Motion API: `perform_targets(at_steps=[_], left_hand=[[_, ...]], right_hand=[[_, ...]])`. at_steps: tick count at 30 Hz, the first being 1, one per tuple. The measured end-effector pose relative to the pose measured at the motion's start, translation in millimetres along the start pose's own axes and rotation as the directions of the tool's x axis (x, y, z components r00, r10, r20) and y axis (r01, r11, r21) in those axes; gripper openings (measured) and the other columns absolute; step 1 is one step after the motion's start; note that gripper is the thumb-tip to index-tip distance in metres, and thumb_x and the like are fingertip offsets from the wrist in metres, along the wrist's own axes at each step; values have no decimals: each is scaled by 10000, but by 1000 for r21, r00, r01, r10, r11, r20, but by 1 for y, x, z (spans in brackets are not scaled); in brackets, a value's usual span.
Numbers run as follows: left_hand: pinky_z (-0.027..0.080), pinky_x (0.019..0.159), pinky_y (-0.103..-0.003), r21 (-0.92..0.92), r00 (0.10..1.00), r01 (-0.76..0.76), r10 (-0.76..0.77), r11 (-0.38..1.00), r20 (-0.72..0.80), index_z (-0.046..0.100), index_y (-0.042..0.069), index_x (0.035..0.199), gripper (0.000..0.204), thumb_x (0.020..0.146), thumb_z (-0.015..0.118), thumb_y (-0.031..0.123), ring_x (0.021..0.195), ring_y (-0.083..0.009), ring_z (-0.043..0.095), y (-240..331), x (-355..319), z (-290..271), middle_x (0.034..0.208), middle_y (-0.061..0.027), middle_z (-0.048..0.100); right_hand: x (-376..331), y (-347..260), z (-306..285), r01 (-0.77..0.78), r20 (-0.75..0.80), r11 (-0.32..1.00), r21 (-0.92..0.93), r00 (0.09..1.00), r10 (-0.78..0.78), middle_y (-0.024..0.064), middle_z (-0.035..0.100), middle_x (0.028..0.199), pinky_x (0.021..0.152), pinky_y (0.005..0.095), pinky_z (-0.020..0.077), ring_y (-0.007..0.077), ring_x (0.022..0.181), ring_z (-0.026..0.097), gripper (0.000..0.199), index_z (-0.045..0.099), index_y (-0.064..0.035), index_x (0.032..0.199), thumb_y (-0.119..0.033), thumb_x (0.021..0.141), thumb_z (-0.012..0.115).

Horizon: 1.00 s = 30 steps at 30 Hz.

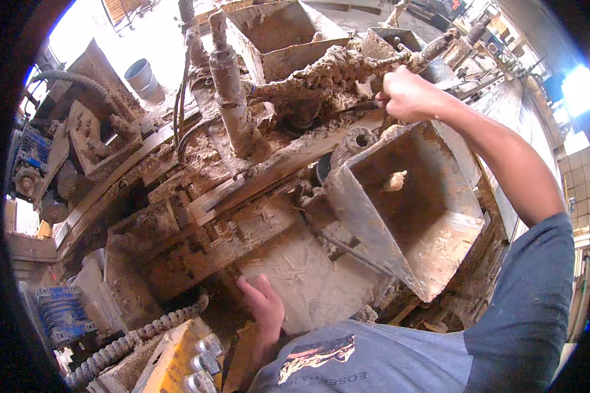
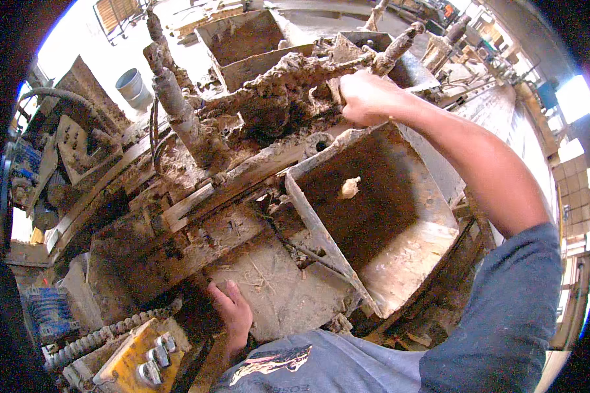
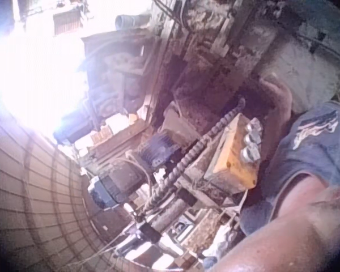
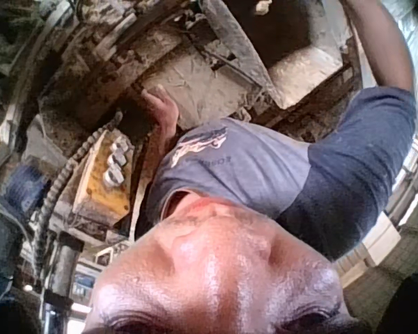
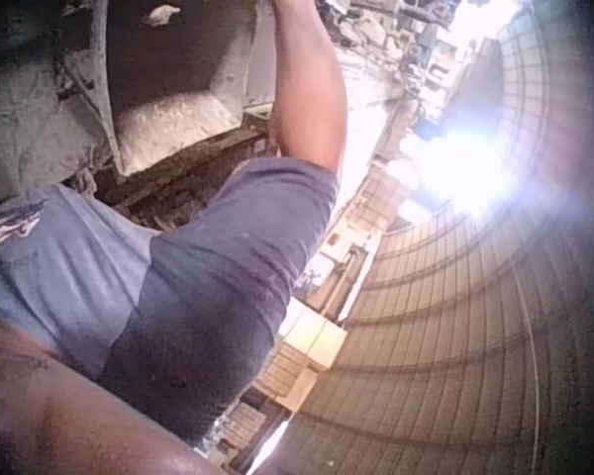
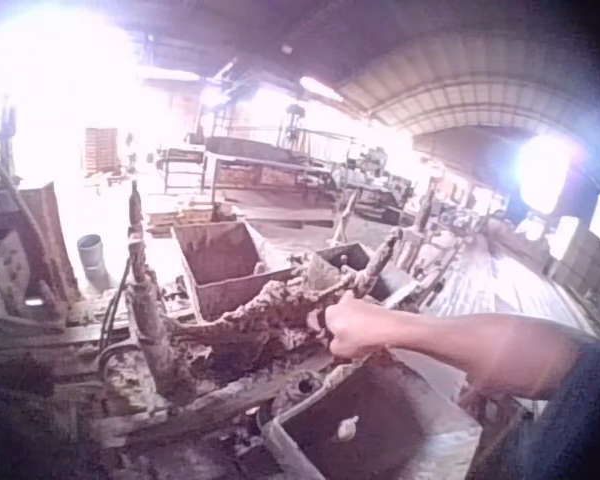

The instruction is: The person arranges wooden planks on a large flat surface, fitting them together by hand. Later, the person uses a metal rod to scrape accumulated sawdust from a woodworking machine.

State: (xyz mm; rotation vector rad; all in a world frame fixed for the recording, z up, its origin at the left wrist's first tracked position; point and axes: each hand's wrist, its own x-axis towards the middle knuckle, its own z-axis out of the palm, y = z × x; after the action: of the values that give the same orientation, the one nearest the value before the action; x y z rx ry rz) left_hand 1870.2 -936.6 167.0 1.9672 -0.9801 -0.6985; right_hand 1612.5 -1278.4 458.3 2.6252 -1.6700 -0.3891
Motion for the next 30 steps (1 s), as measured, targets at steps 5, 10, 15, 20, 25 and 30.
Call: perform_targets(at_steps=[5,10,15,20,25,30], left_hand=[[437,922,-502,61,1000,9,-9,998,1,361,-82,1344,514,1010,521,276,1066,-482,556,-3,-6,2,1207,-348,542],[437,916,-499,105,995,-95,98,990,-25,359,-80,1340,507,1011,518,271,1057,-480,563,-15,-2,1,1176,-343,559],[425,945,-490,-20,998,-57,58,998,24,345,-82,1349,515,1015,509,274,1104,-472,544,-11,1,1,1220,-340,533],[387,1004,-485,-111,997,41,-33,993,71,326,-87,1376,541,1021,495,285,1190,-473,487,-3,3,2,1289,-356,473],[377,1016,-486,-124,1000,8,-10,992,-11,321,-84,1385,552,1020,502,288,1194,-475,480,-40,0,23,1292,-363,465],[390,1001,-480,39,999,-31,32,999,-17,330,-81,1373,534,1015,518,268,1164,-463,501,-19,-4,8,1275,-350,480]], right_hand=[[3,0,12,-74,-154,995,61,985,83,337,614,783,782,481,528,442,835,667,212,678,86,807,-60,721,550],[7,-26,-16,-307,49,871,384,949,313,198,609,608,495,469,484,290,563,628,222,597,98,671,-90,756,516],[15,-16,-27,-320,231,882,345,940,251,84,463,461,363,347,314,179,405,444,239,507,7,553,-86,769,546],[14,-7,-35,-519,484,691,504,832,272,56,459,541,383,338,305,163,427,413,169,500,-62,617,-36,783,525],[3,12,-29,-179,110,984,13,978,177,228,639,660,565,450,511,309,618,652,264,663,64,685,-167,789,587],[6,19,-17,43,-13,994,-104,999,-44,301,665,799,717,466,553,416,766,688,283,678,115,775,-146,747,572]])
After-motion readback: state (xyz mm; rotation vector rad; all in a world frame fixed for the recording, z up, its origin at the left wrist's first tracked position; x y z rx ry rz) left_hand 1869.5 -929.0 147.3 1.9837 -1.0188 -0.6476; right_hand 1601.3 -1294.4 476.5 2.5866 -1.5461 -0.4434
